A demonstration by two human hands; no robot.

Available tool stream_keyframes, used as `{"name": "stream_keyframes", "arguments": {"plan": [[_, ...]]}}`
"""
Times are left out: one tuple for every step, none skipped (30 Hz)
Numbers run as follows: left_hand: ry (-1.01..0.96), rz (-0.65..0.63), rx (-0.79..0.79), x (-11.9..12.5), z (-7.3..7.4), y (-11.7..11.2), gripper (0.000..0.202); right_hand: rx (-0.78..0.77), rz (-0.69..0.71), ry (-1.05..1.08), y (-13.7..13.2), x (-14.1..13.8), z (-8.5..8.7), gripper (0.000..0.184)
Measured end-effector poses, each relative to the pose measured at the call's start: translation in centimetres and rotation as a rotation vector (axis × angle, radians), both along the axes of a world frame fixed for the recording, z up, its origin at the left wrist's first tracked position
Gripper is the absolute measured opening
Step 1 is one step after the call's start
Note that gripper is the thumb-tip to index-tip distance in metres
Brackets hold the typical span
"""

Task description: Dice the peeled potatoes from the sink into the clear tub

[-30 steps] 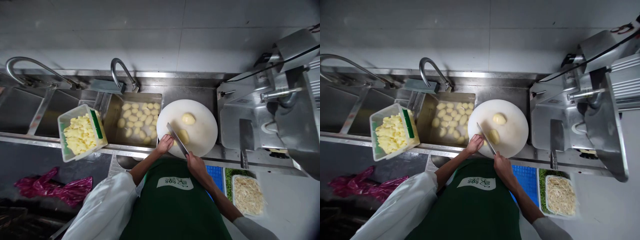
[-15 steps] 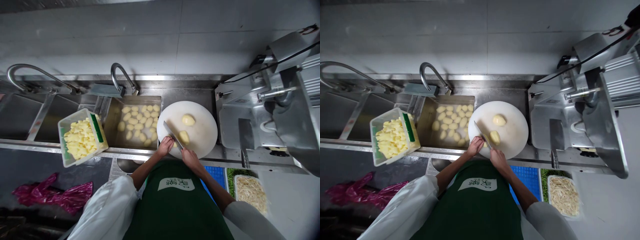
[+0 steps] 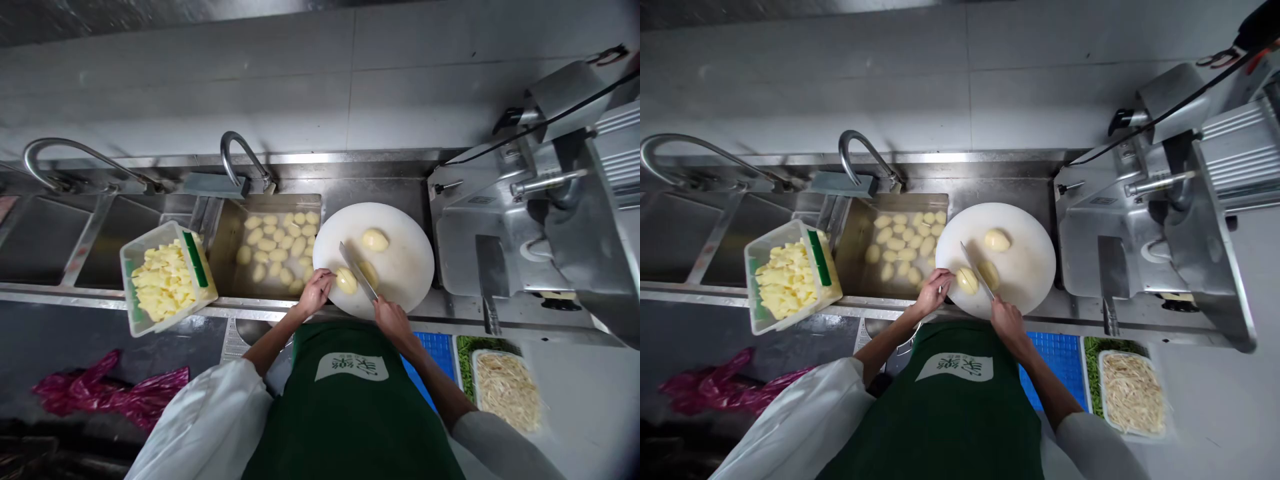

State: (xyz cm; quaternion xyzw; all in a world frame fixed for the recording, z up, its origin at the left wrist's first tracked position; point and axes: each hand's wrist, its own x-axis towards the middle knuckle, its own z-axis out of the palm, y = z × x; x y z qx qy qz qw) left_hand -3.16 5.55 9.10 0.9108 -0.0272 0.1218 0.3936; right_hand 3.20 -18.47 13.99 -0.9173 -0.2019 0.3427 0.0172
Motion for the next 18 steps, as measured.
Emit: {"name": "stream_keyframes", "arguments": {"plan": [[0.075,-0.103,0.066,0.8,-0.1,0.0,0.037,-0.002,-0.01,-0.005,-0.2,0.0,-0.1,0.034],[0.158,-0.205,0.138,1.7,-0.2,0.0,0.047,-0.004,-0.02,-0.014,-0.5,0.1,-0.2,0.034],[0.237,-0.295,0.205,2.6,-0.4,0.0,0.054,-0.008,-0.027,-0.023,-0.8,0.1,-0.2,0.035],[0.305,-0.362,0.26,3.4,-0.6,0.2,0.057,-0.014,-0.035,-0.033,-1.1,0.2,-0.1,0.035],[0.353,-0.395,0.296,4.1,-0.8,0.3,0.057,-0.023,-0.045,-0.039,-1.4,0.2,-0.1,0.036],[0.38,-0.393,0.314,4.6,-1.0,0.3,0.054,-0.031,-0.055,-0.041,-1.6,0.2,0.0,0.037],[0.391,-0.358,0.322,4.8,-1.4,0.2,0.052,-0.037,-0.066,-0.039,-1.8,0.1,0.0,0.037],[0.391,-0.287,0.324,4.7,-1.7,-0.1,0.052,-0.041,-0.076,-0.037,-1.8,0.0,0.0,0.036],[0.384,-0.193,0.321,4.3,-2.2,-0.6,0.053,-0.045,-0.085,-0.036,-1.8,-0.1,-0.1,0.036],[0.374,-0.091,0.314,3.7,-2.6,-1.3,0.053,-0.048,-0.088,-0.033,-1.7,-0.2,-0.1,0.036],[0.363,0.007,0.301,2.9,-3.1,-2.1,0.053,-0.051,-0.087,-0.028,-1.6,-0.3,-0.2,0.035],[0.348,0.091,0.282,2.1,-3.6,-2.9,0.052,-0.053,-0.086,-0.025,-1.4,-0.4,-0.3,0.034],[0.329,0.155,0.253,1.4,-4.0,-3.6,0.051,-0.055,-0.086,-0.025,-1.2,-0.5,-0.4,0.034],[0.303,0.193,0.211,0.7,-4.4,-4.1,0.05,-0.054,-0.085,-0.025,-1.0,-0.5,-0.4,0.034],[0.27,0.202,0.157,0.1,-4.6,-4.2,0.05,-0.05,-0.083,-0.028,-0.8,-0.4,-0.5,0.033],[0.237,0.176,0.094,-0.3,-4.8,-4.1,0.05,-0.045,-0.079,-0.034,-0.6,-0.3,-0.5,0.033],[0.208,0.121,0.03,-0.5,-4.8,-3.7,0.05,-0.039,-0.075,-0.041,-0.5,-0.2,-0.4,0.033],[0.187,0.046,-0.028,-0.5,-4.8,-3.0,0.051,-0.033,-0.071,-0.044,-0.4,0.0,-0.4,0.033]]}}
